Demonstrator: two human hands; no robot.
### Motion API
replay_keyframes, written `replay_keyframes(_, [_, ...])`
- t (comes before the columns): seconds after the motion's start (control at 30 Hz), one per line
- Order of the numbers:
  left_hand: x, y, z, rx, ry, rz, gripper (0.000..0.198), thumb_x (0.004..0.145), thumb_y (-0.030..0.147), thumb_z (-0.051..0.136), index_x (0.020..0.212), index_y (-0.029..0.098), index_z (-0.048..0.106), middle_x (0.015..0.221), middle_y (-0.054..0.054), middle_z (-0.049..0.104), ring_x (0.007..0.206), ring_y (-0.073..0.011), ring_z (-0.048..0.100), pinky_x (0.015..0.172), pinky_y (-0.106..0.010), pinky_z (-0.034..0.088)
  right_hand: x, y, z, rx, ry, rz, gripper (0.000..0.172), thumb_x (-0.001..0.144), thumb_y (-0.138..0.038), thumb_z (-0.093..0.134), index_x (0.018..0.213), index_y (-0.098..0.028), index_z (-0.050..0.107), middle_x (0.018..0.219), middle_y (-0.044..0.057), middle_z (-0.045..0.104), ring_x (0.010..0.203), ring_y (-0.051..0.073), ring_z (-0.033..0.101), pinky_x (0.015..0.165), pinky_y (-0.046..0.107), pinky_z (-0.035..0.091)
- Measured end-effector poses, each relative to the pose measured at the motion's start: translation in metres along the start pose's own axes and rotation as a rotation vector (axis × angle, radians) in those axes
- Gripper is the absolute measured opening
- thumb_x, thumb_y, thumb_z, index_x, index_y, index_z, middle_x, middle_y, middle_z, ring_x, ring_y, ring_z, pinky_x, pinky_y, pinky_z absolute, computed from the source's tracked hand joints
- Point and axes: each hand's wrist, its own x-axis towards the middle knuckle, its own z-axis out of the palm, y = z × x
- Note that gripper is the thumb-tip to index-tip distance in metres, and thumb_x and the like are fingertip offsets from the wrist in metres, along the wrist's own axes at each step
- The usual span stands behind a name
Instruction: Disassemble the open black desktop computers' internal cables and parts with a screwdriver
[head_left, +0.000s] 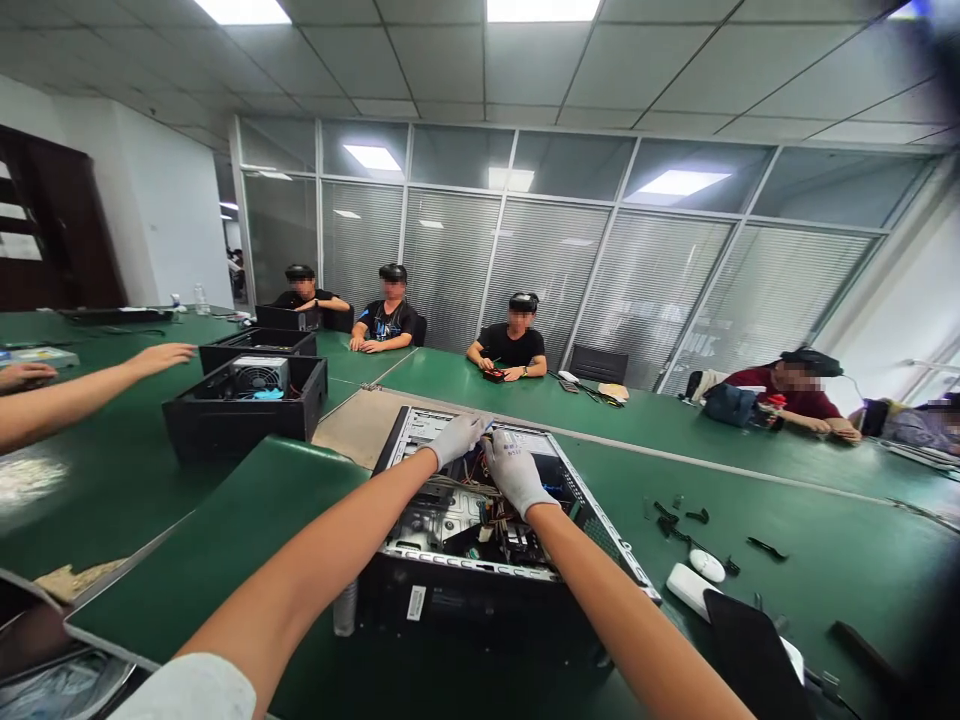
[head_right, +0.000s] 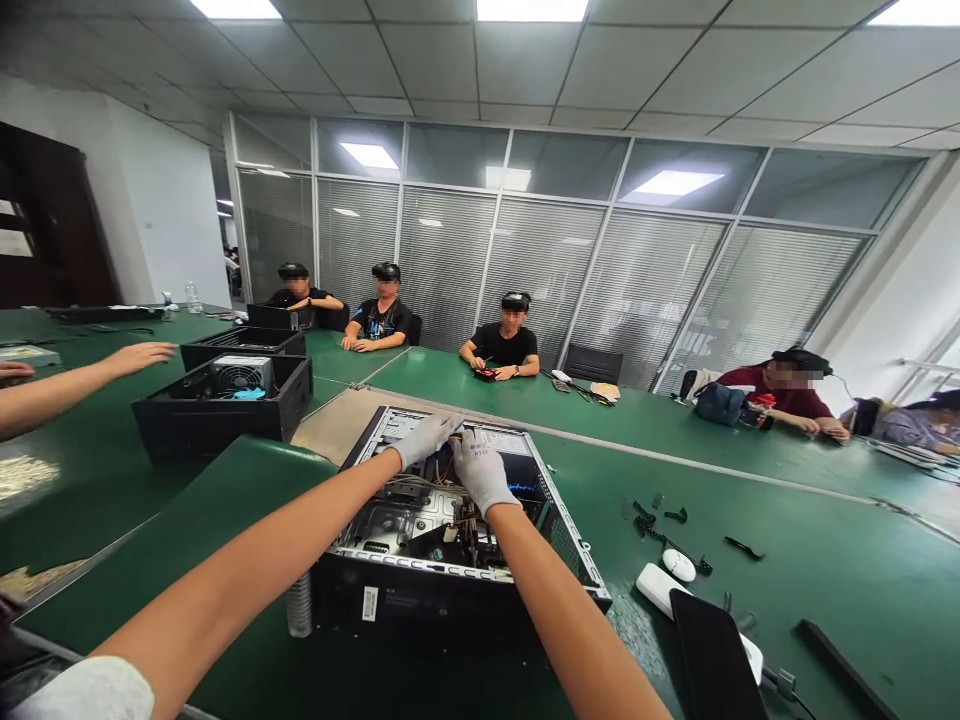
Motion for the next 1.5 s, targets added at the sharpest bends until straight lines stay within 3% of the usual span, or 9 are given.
replay_keyframes(0.1, [0.0, -0.002, 0.004, 0.02, 0.0, -0.052, 0.056, 0.105, 0.052, 0.031, 0.082, 0.015, 0.065, 0.065, -0.002, 0.058, 0.064, -0.0163, 0.054, 0.066, -0.028, 0.042, 0.0, 0.001, 0.004, -0.03, -0.037, -0.022, 0.047, 0.106, -0.02, 0.025, 0.142, -0.019, 0.056, 0.135, 0.02, 0.056, 0.11, 0.025, 0.06, 0.085, 0.033, 0.049])
replay_keyframes(0.2, [-0.001, -0.001, 0.005, -0.003, -0.003, -0.08, 0.059, 0.102, 0.059, 0.03, 0.075, 0.016, 0.062, 0.057, 0.001, 0.05, 0.055, -0.0148, 0.045, 0.057, -0.028, 0.034, 0.0, 0.001, 0.006, -0.052, -0.047, -0.038, 0.049, 0.104, -0.016, 0.026, 0.145, -0.019, 0.053, 0.142, 0.02, 0.051, 0.111, 0.025, 0.06, 0.088, 0.034, 0.05])
replay_keyframes(0.33, [-0.005, 0.003, 0.002, -0.044, -0.022, -0.086, 0.055, 0.099, 0.061, 0.038, 0.078, 0.016, 0.063, 0.059, 0.001, 0.051, 0.056, -0.0144, 0.045, 0.057, -0.027, 0.033, 0.0, 0.0, 0.004, -0.05, -0.053, -0.04, 0.048, 0.102, -0.014, 0.031, 0.145, -0.018, 0.052, 0.142, 0.022, 0.051, 0.113, 0.025, 0.059, 0.092, 0.035, 0.05])
replay_keyframes(0.57, [-0.009, 0.015, -0.002, -0.014, -0.021, -0.095, 0.049, 0.099, 0.054, 0.045, 0.086, 0.013, 0.069, 0.069, -0.005, 0.061, 0.067, -0.0171, 0.054, 0.065, -0.027, 0.042, -0.002, -0.002, -0.002, -0.027, -0.048, -0.047, 0.047, 0.104, -0.015, 0.027, 0.141, -0.016, 0.056, 0.139, 0.022, 0.052, 0.114, 0.026, 0.059, 0.094, 0.039, 0.052])
replay_keyframes(0.73, [-0.013, 0.021, -0.005, -0.02, -0.003, -0.04, 0.04, 0.098, 0.049, 0.055, 0.104, 0.013, 0.069, 0.097, -0.007, 0.069, 0.085, -0.0198, 0.063, 0.077, -0.03, 0.052, -0.003, -0.002, -0.007, 0.01, -0.064, -0.043, 0.046, 0.104, -0.016, 0.028, 0.139, -0.015, 0.057, 0.14, 0.022, 0.051, 0.116, 0.027, 0.057, 0.096, 0.04, 0.051])
replay_keyframes(0.9, [-0.014, 0.021, -0.007, -0.017, -0.017, 0.011, 0.035, 0.099, 0.042, 0.061, 0.121, 0.016, 0.064, 0.122, -0.008, 0.064, 0.104, -0.0233, 0.065, 0.089, -0.042, 0.057, -0.004, -0.003, -0.012, 0.035, -0.087, -0.028, 0.048, 0.104, -0.017, 0.026, 0.143, -0.017, 0.055, 0.141, 0.022, 0.05, 0.116, 0.028, 0.057, 0.094, 0.041, 0.052])
replay_keyframes(1.13, [-0.007, 0.016, -0.007, -0.005, -0.03, 0.049, 0.038, 0.101, 0.043, 0.048, 0.112, 0.013, 0.07, 0.105, -0.011, 0.074, 0.098, -0.0212, 0.062, 0.088, -0.03, 0.05, -0.004, -0.003, -0.017, 0.059, -0.113, -0.009, 0.048, 0.104, -0.019, 0.026, 0.145, -0.021, 0.052, 0.144, 0.021, 0.048, 0.117, 0.026, 0.057, 0.095, 0.04, 0.051])
replay_keyframes(1.37, [-0.008, 0.013, -0.006, 0.034, -0.034, 0.061, 0.04, 0.099, 0.05, 0.056, 0.109, 0.014, 0.068, 0.106, -0.007, 0.07, 0.094, -0.0208, 0.066, 0.088, -0.038, 0.053, -0.003, -0.003, -0.016, 0.115, -0.122, 0.034, 0.044, 0.104, -0.02, 0.03, 0.143, -0.018, 0.051, 0.137, 0.02, 0.053, 0.121, 0.024, 0.056, 0.098, 0.038, 0.049])
replay_keyframes(1.5, [-0.006, 0.008, -0.005, 0.058, -0.035, 0.06, 0.036, 0.098, 0.045, 0.053, 0.1, 0.014, 0.072, 0.098, -0.01, 0.072, 0.092, -0.0208, 0.063, 0.09, -0.031, 0.05, -0.003, -0.002, -0.013, 0.101, -0.11, 0.002, 0.044, 0.104, -0.02, 0.03, 0.142, -0.02, 0.054, 0.141, 0.02, 0.051, 0.122, 0.025, 0.055, 0.099, 0.039, 0.049])
